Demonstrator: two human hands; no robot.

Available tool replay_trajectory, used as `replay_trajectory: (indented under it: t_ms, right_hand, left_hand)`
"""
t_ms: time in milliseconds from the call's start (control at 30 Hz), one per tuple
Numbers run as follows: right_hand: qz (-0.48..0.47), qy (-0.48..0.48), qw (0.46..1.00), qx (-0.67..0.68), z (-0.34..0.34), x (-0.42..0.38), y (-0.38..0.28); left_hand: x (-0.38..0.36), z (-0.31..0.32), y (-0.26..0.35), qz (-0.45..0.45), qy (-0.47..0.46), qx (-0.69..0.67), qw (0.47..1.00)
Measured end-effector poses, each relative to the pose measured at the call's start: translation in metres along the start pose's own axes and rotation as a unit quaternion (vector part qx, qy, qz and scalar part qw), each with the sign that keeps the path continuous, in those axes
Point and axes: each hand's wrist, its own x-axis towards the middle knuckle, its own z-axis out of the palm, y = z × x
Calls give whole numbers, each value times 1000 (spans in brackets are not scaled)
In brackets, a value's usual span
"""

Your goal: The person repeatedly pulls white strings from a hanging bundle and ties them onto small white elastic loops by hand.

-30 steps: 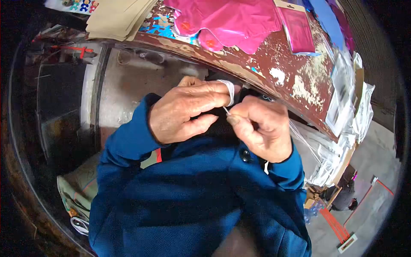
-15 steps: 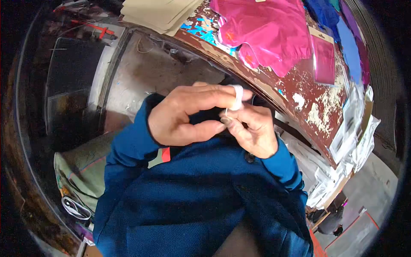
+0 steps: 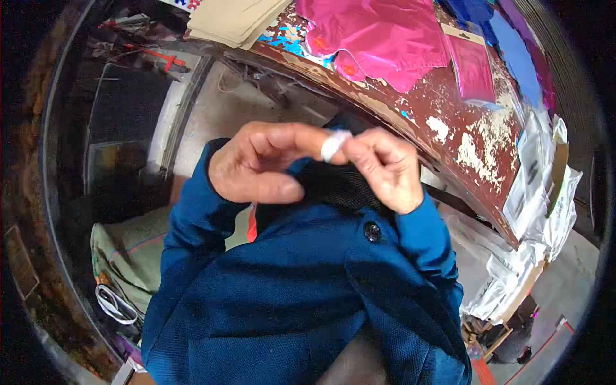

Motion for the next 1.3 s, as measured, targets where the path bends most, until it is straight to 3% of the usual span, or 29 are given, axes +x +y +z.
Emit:
replay_trajectory:
  t_ms: [67, 100, 167, 233, 433, 500, 567, 767, 833, 900, 1067, 1100, 1233, 1300]
  right_hand:
    - [7, -21, 1000, 21, 7, -7, 8]
    - [5, -17, 1000, 25, 8, -8, 6]
    - [-17, -16, 1000, 13, 7, -10, -4]
    - [-42, -20, 999, -2, 4, -9, -16]
    - [-84, -42, 990, -102, -12, 2, -26]
    - [-66, -26, 997, -36, -6, 3, -8]
    - [-49, -8, 998, 27, 1, 3, 8]
    - [-49, -6, 998, 31, 37, -3, 14]
    - [-43, -16, 999, 8, 37, -1, -3]
    - [-36, -29, 999, -17, 36, 2, -17]
    - [-47, -42, 993, -104, 26, 11, -29]
    - [-47, -46, 992, -107, 25, 14, -29]
    - [-48, -66, 991, -105, 25, 19, -25]
    - [-40, -51, 995, -79, 28, 16, -12]
  left_hand:
    - [1, 10, -2, 15, 112, -1, 994]
    - [1, 11, -4, 11, 110, 3, 994]
    - [1, 14, -8, 21, 85, 228, 970]
    - [1, 14, -10, 34, 57, 441, 895]
    - [-11, 17, -6, -34, 25, 424, 905]
    - [-18, 14, -8, -44, 43, 229, 971]
    - [-23, 10, -9, -47, 55, 25, 997]
    - [-27, 13, -5, 5, 167, -18, 986]
    - [-25, 7, -13, 43, 152, 166, 973]
    - [-25, 4, -20, 82, 137, 342, 926]
    - [-33, -2, -15, 22, 97, 414, 905]
    - [-36, -4, -15, 24, 102, 412, 905]
    - [-45, -11, -18, -65, 5, 145, 987]
    - [-47, -13, -20, -48, 31, 100, 993]
